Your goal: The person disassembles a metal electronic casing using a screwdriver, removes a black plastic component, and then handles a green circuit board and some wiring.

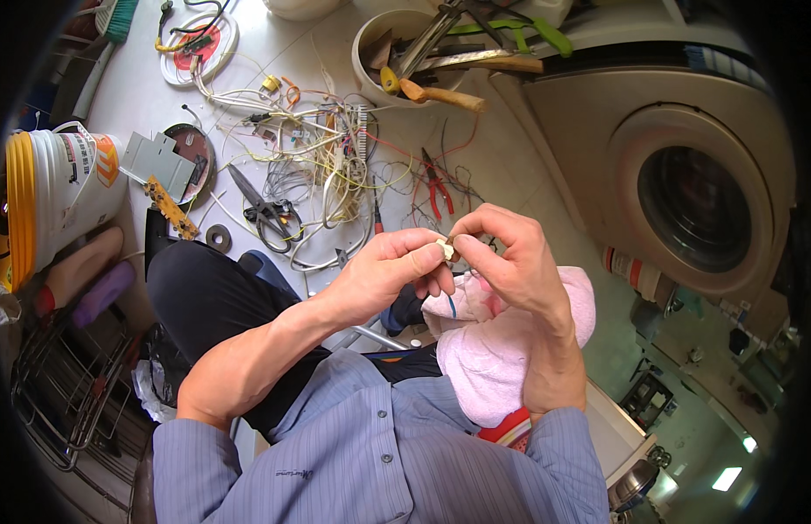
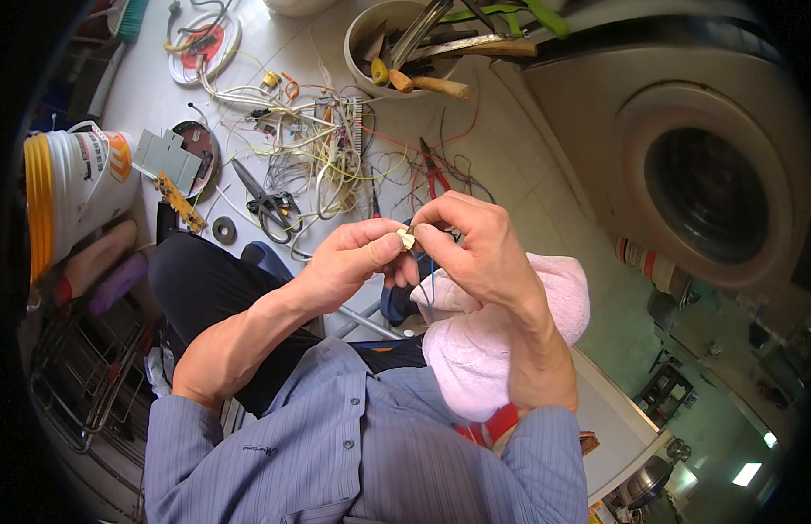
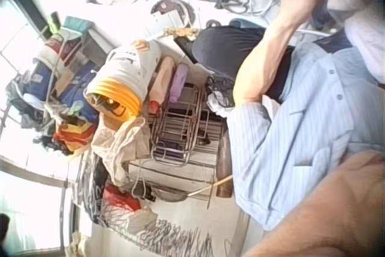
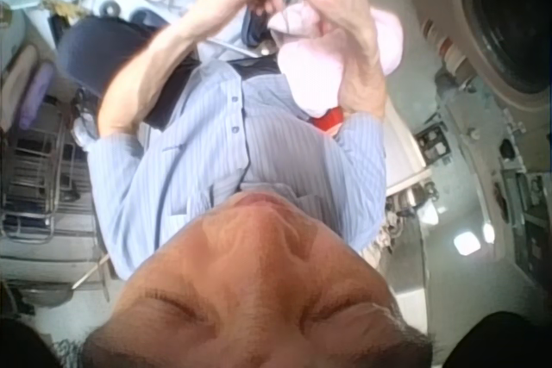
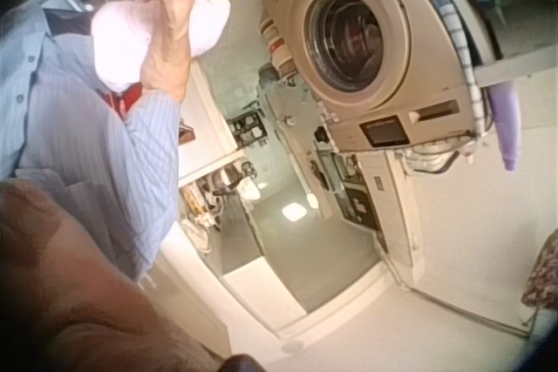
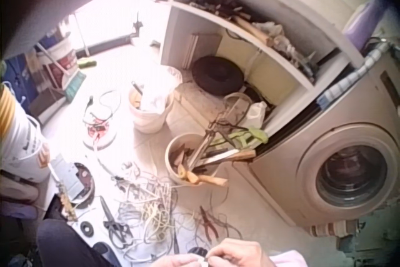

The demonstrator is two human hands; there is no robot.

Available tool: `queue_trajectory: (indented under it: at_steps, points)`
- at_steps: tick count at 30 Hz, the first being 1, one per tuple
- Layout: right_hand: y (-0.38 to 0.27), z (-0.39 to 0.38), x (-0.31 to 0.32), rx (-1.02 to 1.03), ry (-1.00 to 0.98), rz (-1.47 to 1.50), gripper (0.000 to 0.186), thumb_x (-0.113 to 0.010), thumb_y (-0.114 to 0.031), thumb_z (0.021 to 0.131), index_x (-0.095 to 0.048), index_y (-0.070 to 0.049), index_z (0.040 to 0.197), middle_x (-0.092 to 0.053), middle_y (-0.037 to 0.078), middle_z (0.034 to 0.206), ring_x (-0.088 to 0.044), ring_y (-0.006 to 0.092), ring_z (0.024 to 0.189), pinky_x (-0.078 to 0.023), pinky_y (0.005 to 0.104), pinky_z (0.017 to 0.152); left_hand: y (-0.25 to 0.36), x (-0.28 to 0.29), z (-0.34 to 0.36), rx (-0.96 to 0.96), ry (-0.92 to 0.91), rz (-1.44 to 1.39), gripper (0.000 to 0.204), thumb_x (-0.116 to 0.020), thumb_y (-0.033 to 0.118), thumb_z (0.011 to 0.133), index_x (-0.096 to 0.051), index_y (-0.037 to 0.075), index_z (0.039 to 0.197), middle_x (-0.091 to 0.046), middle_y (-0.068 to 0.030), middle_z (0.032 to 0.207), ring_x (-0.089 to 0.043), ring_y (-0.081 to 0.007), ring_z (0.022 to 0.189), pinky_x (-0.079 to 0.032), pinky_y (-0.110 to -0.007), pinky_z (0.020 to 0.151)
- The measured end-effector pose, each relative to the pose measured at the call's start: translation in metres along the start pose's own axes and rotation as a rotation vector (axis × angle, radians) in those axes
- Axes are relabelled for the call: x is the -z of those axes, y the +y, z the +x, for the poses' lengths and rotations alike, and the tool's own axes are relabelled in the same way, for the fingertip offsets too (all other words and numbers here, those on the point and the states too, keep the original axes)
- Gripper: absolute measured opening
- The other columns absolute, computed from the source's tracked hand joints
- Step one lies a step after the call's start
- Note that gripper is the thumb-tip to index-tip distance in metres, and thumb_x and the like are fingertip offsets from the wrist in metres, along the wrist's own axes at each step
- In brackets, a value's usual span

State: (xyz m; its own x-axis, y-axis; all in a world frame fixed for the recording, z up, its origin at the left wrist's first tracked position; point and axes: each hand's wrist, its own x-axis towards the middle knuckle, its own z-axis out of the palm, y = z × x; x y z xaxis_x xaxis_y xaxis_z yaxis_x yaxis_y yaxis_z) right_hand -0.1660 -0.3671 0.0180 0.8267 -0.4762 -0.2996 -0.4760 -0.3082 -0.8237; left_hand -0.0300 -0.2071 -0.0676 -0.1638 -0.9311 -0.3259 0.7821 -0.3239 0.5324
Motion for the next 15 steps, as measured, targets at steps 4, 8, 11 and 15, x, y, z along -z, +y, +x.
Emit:
queue_trajectory:
  at_steps: [4, 8, 11, 15]
  points:
    - [0.000, -0.002, 0.004, 0.044, 0.008, -0.035, 0.008, -0.068, -0.006, 0.090, -0.071, 0.001, 0.093, -0.067, 0.011, 0.082, -0.066, 0.0226, 0.075, -0.051, 0.0350, 0.067, 0.009, -0.006, -0.001, -0.016, 0.025, 0.152, 0.036, -0.059, 0.030, 0.109, -0.066, 0.002, 0.129, -0.074, -0.0053, 0.102, -0.064, -0.0101, 0.089, -0.051, -0.027, 0.081]
    - [0.002, -0.003, 0.006, 0.085, 0.001, -0.046, 0.007, -0.069, -0.005, 0.090, -0.071, 0.001, 0.093, -0.067, 0.011, 0.083, -0.066, 0.0232, 0.075, -0.051, 0.0353, 0.068, 0.014, -0.009, -0.003, -0.031, 0.040, 0.210, 0.036, -0.061, 0.026, 0.108, -0.065, 0.001, 0.133, -0.074, -0.0052, 0.105, -0.065, -0.0097, 0.094, -0.050, -0.027, 0.083]
    - [0.001, -0.003, 0.006, 0.070, -0.007, -0.024, 0.007, -0.070, -0.005, 0.089, -0.071, 0.001, 0.093, -0.067, 0.011, 0.083, -0.066, 0.0231, 0.075, -0.051, 0.0351, 0.067, 0.011, -0.007, -0.003, -0.065, 0.085, 0.319, 0.035, -0.061, 0.021, 0.107, -0.065, -0.001, 0.134, -0.074, -0.0065, 0.108, -0.067, -0.0110, 0.099, -0.052, -0.028, 0.087]
    - [0.002, -0.005, 0.007, 0.069, -0.002, -0.033, 0.007, -0.071, -0.004, 0.088, -0.071, 0.001, 0.093, -0.067, 0.011, 0.083, -0.066, 0.0231, 0.075, -0.051, 0.0348, 0.067, 0.011, -0.010, -0.002, -0.078, 0.145, 0.436, 0.031, -0.063, 0.015, 0.105, -0.067, -0.002, 0.131, -0.075, -0.0070, 0.110, -0.068, -0.0123, 0.103, -0.054, -0.028, 0.092]
